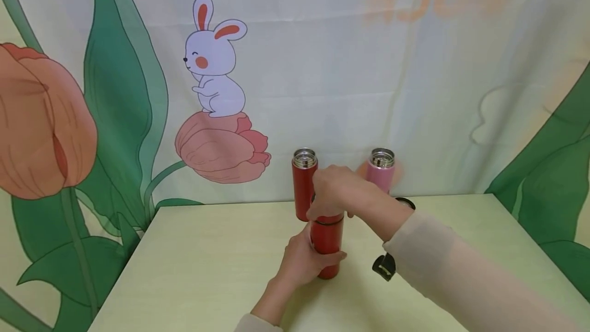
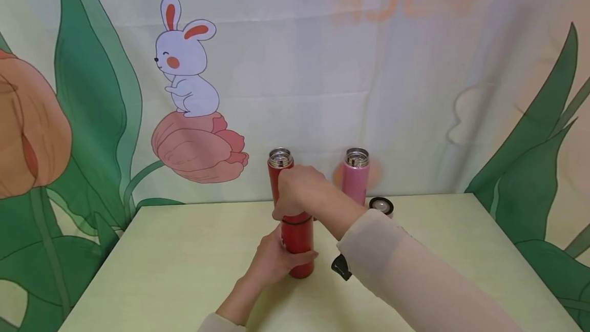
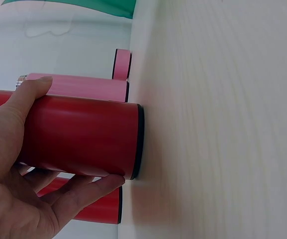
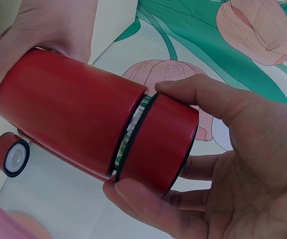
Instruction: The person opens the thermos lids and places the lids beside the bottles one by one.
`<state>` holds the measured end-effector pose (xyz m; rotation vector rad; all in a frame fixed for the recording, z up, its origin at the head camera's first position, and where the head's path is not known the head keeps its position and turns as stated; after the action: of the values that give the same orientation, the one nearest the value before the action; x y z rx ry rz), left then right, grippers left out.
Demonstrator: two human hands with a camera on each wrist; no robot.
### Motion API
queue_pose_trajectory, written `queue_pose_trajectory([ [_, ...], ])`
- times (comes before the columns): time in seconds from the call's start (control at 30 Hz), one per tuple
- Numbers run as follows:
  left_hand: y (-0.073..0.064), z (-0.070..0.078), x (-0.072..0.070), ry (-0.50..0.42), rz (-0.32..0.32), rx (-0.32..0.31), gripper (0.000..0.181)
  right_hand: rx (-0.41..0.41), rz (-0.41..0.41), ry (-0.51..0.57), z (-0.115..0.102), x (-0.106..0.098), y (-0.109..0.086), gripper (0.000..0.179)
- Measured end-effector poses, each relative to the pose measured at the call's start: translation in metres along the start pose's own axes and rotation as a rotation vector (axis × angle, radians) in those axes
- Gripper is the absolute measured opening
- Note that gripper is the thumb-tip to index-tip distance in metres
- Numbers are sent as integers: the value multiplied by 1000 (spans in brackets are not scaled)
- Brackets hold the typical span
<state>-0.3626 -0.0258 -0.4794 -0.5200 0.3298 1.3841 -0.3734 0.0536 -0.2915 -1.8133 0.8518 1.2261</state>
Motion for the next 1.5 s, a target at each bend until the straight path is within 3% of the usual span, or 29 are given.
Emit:
queue_pose_trajectory([
  [0.47, 0, 1, 1, -11, -8, -6, 68, 15, -37, -7, -2, 0, 1, 36],
  [0.97, 0, 0, 1, 11, -4, -27, 66, -104, -32, -61, -7, -1, 1, 22],
  [1.5, 0, 1, 1, 15, -13, -33, 72, -175, -41, -44, -11, -1, -2, 23],
])
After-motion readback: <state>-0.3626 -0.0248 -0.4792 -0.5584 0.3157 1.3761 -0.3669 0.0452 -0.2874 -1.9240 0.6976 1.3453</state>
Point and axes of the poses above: each hand's wrist, its own y-axis towards the middle knuckle, its own x-axis out of the palm, z = x × y, the point moved 7 cm from there along y, towards the middle knuckle, and after that the axes turned 14 degrees about -x, right-handed, at the moved point
